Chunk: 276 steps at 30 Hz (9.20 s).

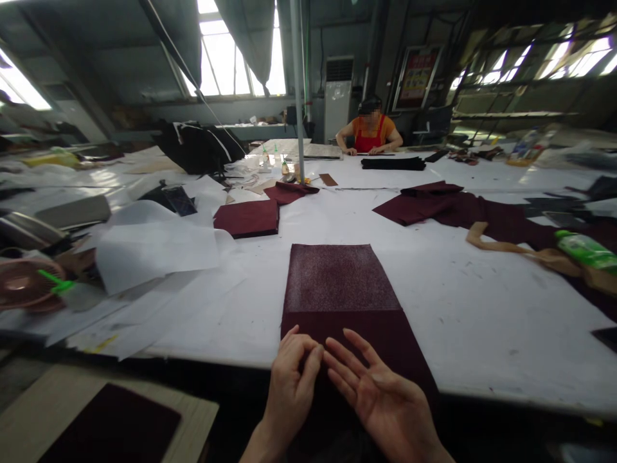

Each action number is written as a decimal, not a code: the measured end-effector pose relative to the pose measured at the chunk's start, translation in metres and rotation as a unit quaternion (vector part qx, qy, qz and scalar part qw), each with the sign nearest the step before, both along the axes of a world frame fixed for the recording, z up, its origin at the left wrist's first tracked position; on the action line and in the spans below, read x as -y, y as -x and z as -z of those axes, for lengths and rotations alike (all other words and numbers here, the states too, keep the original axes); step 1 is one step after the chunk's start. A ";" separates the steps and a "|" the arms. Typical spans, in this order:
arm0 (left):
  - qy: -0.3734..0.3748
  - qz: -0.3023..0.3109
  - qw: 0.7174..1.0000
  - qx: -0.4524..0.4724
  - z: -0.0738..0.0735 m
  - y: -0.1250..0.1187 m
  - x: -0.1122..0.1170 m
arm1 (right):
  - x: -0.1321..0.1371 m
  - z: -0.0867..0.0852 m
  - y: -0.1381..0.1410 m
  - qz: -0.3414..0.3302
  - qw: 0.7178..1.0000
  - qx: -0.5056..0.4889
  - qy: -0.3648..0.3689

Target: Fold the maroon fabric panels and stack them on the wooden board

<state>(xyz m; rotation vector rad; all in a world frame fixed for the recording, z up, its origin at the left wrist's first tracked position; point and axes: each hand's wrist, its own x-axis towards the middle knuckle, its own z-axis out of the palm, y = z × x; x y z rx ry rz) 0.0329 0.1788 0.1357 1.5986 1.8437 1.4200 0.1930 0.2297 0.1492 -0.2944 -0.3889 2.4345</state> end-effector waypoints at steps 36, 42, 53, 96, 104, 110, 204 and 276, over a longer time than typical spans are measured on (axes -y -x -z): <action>0.147 0.068 0.967 -0.198 0.053 0.101 -0.086 | -0.113 0.073 0.093 0.066 0.474 0.504 -0.719; 0.150 0.061 0.967 -0.198 0.054 0.102 -0.082 | -0.106 0.078 0.089 0.089 0.458 0.475 -0.746; 0.107 0.147 0.931 -0.317 0.019 0.099 -0.093 | -0.101 0.074 0.084 0.095 0.459 0.430 -0.772; 0.059 0.063 0.945 -0.316 0.059 0.131 -0.063 | -0.124 0.093 0.095 0.134 0.469 0.347 -0.801; 0.006 0.083 0.924 -0.372 0.069 0.133 -0.050 | -0.121 0.093 0.091 0.122 0.432 0.323 -0.833; -0.006 0.095 0.914 -0.394 0.074 0.131 -0.046 | -0.117 0.091 0.091 0.118 0.404 0.322 -0.848; 0.132 0.080 0.805 -0.573 0.063 -0.011 -0.092 | -0.170 0.084 -0.043 0.096 0.331 0.398 -0.850; 0.090 0.195 0.935 -0.281 -0.034 -0.030 -0.069 | -0.094 -0.006 -0.059 -0.035 0.520 0.471 -0.712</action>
